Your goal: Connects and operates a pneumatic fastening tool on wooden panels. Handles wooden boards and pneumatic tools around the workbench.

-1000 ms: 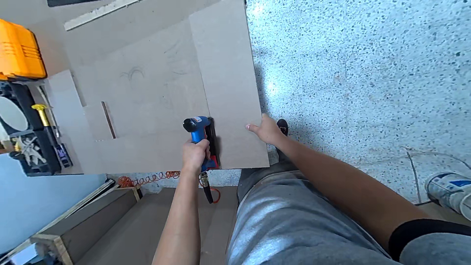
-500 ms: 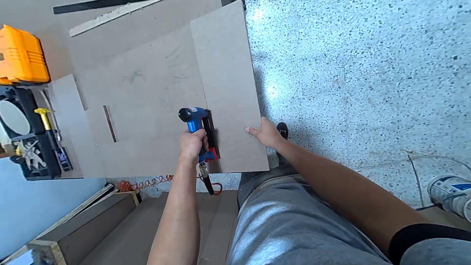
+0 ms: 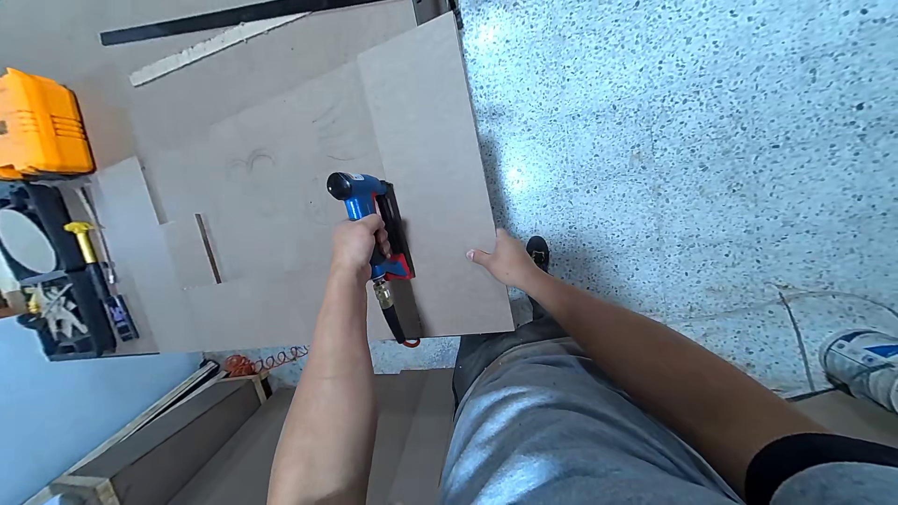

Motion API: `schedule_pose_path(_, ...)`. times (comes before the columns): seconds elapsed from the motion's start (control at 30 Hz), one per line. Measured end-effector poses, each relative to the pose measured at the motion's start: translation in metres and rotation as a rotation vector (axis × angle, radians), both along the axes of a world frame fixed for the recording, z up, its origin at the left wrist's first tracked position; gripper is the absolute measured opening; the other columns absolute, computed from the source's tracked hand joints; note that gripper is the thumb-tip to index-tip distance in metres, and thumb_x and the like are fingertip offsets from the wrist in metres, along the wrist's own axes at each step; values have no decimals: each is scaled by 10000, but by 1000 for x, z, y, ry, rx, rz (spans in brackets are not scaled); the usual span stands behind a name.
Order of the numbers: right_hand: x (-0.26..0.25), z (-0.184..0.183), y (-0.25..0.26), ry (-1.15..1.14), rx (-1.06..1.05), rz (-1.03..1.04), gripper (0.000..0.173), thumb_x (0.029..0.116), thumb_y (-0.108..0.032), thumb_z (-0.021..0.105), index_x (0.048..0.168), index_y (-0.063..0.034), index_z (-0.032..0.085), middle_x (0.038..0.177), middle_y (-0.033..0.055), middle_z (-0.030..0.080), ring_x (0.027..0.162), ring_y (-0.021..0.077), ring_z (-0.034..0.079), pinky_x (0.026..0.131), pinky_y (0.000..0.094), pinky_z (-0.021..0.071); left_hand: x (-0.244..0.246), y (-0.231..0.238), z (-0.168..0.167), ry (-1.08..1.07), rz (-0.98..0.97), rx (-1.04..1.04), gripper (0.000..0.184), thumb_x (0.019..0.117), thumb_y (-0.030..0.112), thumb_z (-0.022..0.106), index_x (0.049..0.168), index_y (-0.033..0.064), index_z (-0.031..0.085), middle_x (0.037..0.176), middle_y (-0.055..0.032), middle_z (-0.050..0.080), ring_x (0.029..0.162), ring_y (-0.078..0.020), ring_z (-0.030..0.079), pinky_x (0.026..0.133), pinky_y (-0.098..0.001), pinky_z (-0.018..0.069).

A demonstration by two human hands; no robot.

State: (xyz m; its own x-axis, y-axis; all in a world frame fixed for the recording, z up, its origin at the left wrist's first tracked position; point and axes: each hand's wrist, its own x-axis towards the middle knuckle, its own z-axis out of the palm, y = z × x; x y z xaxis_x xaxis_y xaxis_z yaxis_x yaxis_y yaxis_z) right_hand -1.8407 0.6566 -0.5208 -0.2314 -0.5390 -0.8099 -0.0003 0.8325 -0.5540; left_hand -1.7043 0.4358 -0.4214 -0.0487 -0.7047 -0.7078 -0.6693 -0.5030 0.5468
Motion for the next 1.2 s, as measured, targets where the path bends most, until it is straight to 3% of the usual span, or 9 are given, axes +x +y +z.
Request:
schedule_pose_path(0.43,1,0,-1,-4,12,-2,739,910,-583,707,1371,-50,485,1051,180,694,1001,339,703,861,565,569,-27,-33,-1,-37,-27,-25,132,965,197,570,887,91,579,603,-15,542,471,-150,553,484,-341,549)
schedule_pose_path(0.6,1,1,0,-19,21,-19,742,888,-586,731,1352,-51,510,1064,188,692,1009,347,696,871,582,558,9,-50,12,9,-97,-15,125,953,192,589,898,80,580,600,-17,544,467,-146,550,473,-331,539)
schedule_pose_path(0.7,8,6,6,180,-51,-106,825,811,-542,816,1410,-75,497,1165,197,688,1051,372,689,883,619,559,73,-69,39,-36,-332,-76,197,963,212,610,1063,43,616,651,-34,579,517,-159,577,520,-351,550)
schedule_pose_path(0.77,19,17,0,487,-171,-77,1017,796,-517,825,1577,-78,346,1504,188,506,1334,360,546,1075,596,466,119,-87,59,-171,-577,-135,230,963,201,656,1130,44,641,712,-92,634,577,-216,618,576,-428,564)
schedule_pose_path(0.83,36,27,-23,728,-328,-7,1001,830,-542,765,1599,-75,325,1642,145,359,1503,321,370,1209,582,312,157,-109,69,-311,-865,-166,199,963,160,708,1132,59,677,794,-131,686,663,-272,665,642,-536,565)
schedule_pose_path(0.9,59,36,-67,825,-483,90,765,922,-531,663,1524,-98,474,1623,115,405,1516,309,353,1211,587,301,184,-130,64,-397,-1078,-185,187,936,138,752,1116,103,717,838,-130,705,735,-298,679,677,-615,538)
schedule_pose_path(0.97,82,36,-122,824,-584,226,568,1019,-467,542,1503,-169,526,1626,47,414,1534,269,322,1235,577,262,201,-143,54,-419,-1185,-224,145,916,173,774,1052,138,736,790,-91,696,710,-271,669,639,-598,526)
schedule_pose_path(1.07,105,3,-183,865,-644,419,506,1084,-417,397,1540,-221,492,1671,6,346,1572,277,233,1254,625,148,208,-151,42,-384,-1287,-304,152,895,278,808,973,163,746,734,-64,689,677,-250,673,610,-563,526)
schedule_pose_path(1.2,112,-35,-190,952,-639,465,504,1083,-429,363,1528,-248,516,1661,3,367,1573,285,233,1270,610,101,205,-165,23,-312,-1415,-311,194,886,299,776,1026,165,762,789,-87,718,745,-273,703,674,-589,540)
